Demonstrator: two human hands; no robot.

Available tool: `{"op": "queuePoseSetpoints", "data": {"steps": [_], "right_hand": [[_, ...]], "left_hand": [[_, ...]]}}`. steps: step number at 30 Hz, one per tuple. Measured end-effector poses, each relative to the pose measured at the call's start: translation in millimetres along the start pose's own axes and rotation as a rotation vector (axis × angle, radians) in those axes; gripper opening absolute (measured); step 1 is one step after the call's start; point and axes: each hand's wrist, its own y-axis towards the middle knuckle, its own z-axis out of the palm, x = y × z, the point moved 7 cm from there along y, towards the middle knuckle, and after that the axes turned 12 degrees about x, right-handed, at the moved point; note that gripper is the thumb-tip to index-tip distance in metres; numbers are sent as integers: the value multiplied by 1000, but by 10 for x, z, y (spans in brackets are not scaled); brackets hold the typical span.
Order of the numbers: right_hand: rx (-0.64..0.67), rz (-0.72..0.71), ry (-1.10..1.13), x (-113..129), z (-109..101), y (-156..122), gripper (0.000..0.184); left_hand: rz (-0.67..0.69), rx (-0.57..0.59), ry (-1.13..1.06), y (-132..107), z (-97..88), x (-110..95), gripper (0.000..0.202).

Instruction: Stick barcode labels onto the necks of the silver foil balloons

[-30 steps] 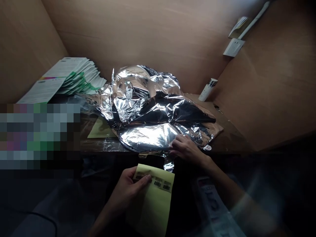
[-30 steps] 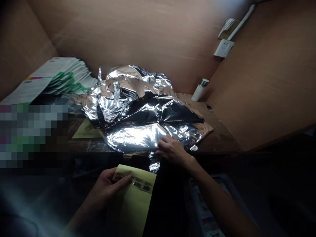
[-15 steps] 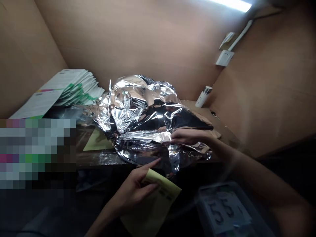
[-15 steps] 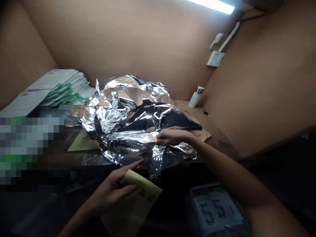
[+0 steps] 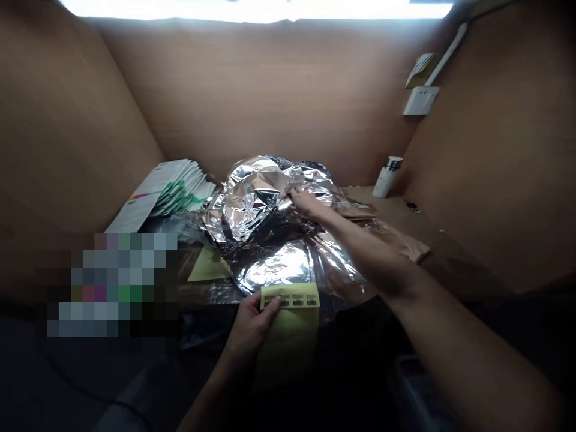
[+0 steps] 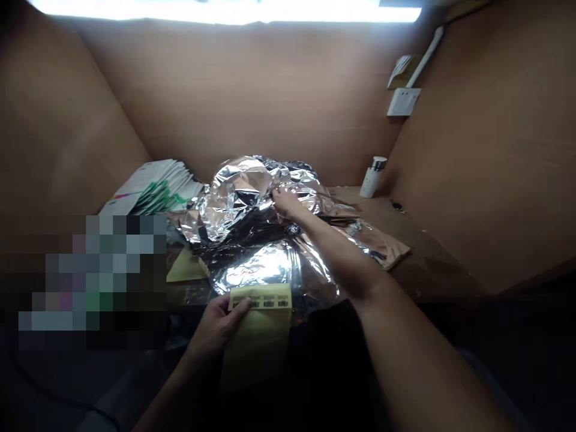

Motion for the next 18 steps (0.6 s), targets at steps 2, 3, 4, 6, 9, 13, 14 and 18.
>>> {"op": "queuePoseSetpoints", "data": {"steps": [2, 3, 4, 6, 9, 13, 14, 18], "right_hand": [[-60, -30, 14, 61, 60, -282, 39], [-64, -91, 35, 135, 132, -478, 36], [-52, -168, 58, 229, 232, -705, 32], [55, -487, 176, 525, 512, -1244, 38], [82, -517, 230, 648, 865, -1884, 33], [129, -426, 553, 577, 1085, -2254, 26], [160, -402, 647, 557, 1111, -2292, 30], [211, -293, 905, 525, 1137, -2394, 29]], "left_hand": [[9, -62, -11, -38, -43, -4, 51], [15, -83, -28, -56, -50, -1, 51], [17, -90, -47, -73, -45, 4, 51], [19, -86, -65, -109, -13, 10, 51], [24, 2, -37, -169, 100, -8, 47], [85, 149, 49, -261, 290, -73, 31], [92, 152, 64, -284, 318, -77, 29], [92, 118, 90, -372, 377, -66, 29]]}}
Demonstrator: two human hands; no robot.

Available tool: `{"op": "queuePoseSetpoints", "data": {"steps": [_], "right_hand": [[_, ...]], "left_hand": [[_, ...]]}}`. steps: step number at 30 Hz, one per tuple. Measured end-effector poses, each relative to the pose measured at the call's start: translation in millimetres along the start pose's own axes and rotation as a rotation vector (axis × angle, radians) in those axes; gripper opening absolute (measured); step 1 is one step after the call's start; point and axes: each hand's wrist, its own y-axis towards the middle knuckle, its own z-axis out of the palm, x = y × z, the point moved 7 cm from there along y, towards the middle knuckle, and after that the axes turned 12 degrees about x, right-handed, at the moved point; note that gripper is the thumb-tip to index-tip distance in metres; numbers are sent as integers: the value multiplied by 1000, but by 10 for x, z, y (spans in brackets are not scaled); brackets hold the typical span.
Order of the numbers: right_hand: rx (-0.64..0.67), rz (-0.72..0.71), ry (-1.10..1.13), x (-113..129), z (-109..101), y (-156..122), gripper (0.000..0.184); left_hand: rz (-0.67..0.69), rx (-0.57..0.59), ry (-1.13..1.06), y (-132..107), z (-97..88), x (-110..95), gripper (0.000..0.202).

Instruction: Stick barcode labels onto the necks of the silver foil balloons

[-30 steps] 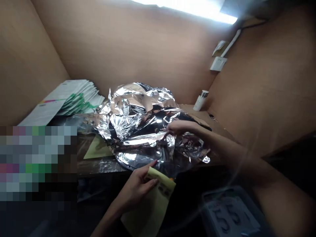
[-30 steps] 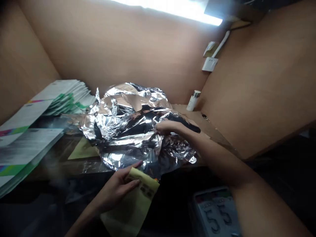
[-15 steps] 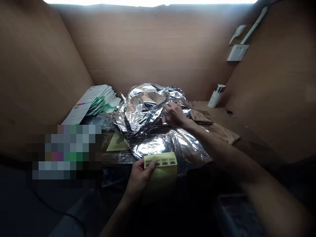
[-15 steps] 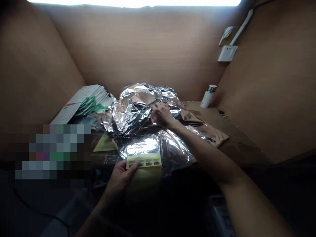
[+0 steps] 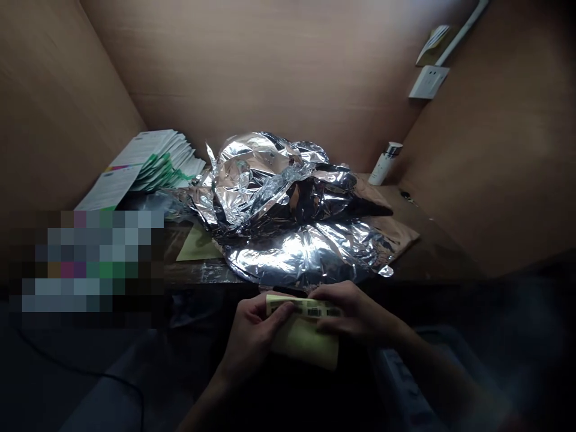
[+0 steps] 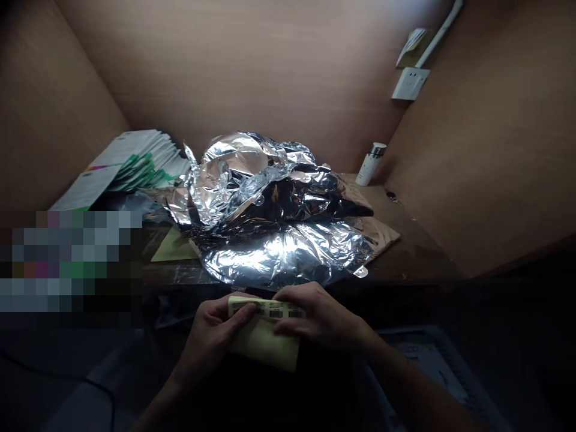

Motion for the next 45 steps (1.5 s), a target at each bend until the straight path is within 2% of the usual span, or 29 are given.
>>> {"op": "queuePoseSetpoints", "data": {"steps": [3, 5, 7, 10, 13, 15, 19, 21, 23, 25, 27, 29, 31, 33, 36, 38, 40, 43, 45], "right_hand": [[-42, 34, 79, -20, 71, -42, 32], [-78, 24, 50, -49, 137, -51, 29], [-173, -51, -69, -47, 173, -69, 23], [-304, -217, -331, 18, 247, -134, 37], [-357, -301, -544, 89, 338, -200, 47], [-363, -309, -594, 138, 383, -222, 46], [-422, -308, -468, 232, 377, -250, 30], [-500, -274, -286, 194, 247, -265, 16], [-549, -162, -129, 60, 47, -248, 6], [-502, -12, -85, -106, -156, -176, 13], [-343, 91, -129, -241, -285, -52, 19], [-176, 137, -172, -340, -321, 71, 20], [-87, 146, -232, -398, -295, 169, 19], [-89, 148, -356, -429, -253, 234, 19], [-195, 219, -587, -486, -259, 241, 20], [-246, 276, -696, -527, -318, 207, 33], [-210, 251, -764, -536, -367, 204, 38], [-17, 126, -771, -542, -378, 277, 32], [83, 99, -708, -583, -410, 325, 32]], "left_hand": [[-10, -25, 60, -48, 17, 4, 30], [-24, -52, 67, -64, 7, 28, 32], [-41, -75, 33, -67, -4, 69, 34], [-67, -92, -10, -61, -4, 127, 37], [-81, -102, -12, -70, 7, 157, 38], [-85, -108, -26, -83, 15, 174, 38], [-100, -109, -56, -106, 11, 224, 37], [-105, -122, -32, -118, -21, 252, 38], [-116, -132, 1, -132, -62, 292, 40], [-137, -119, 18, -145, -90, 348, 41], [-156, -88, 30, -154, -99, 402, 41], [-153, -69, 49, -157, -105, 426, 42], [-148, -60, 55, -156, -109, 432, 42], [-153, -56, 55, -152, -112, 430, 42], [-168, -30, 53, -142, -111, 427, 41], [-176, -17, 47, -133, -124, 427, 41], [-174, -10, 54, -118, -154, 420, 41], [-144, 26, 101, -73, -201, 383, 40], [-105, 56, 157, -31, -227, 333, 39]]}}
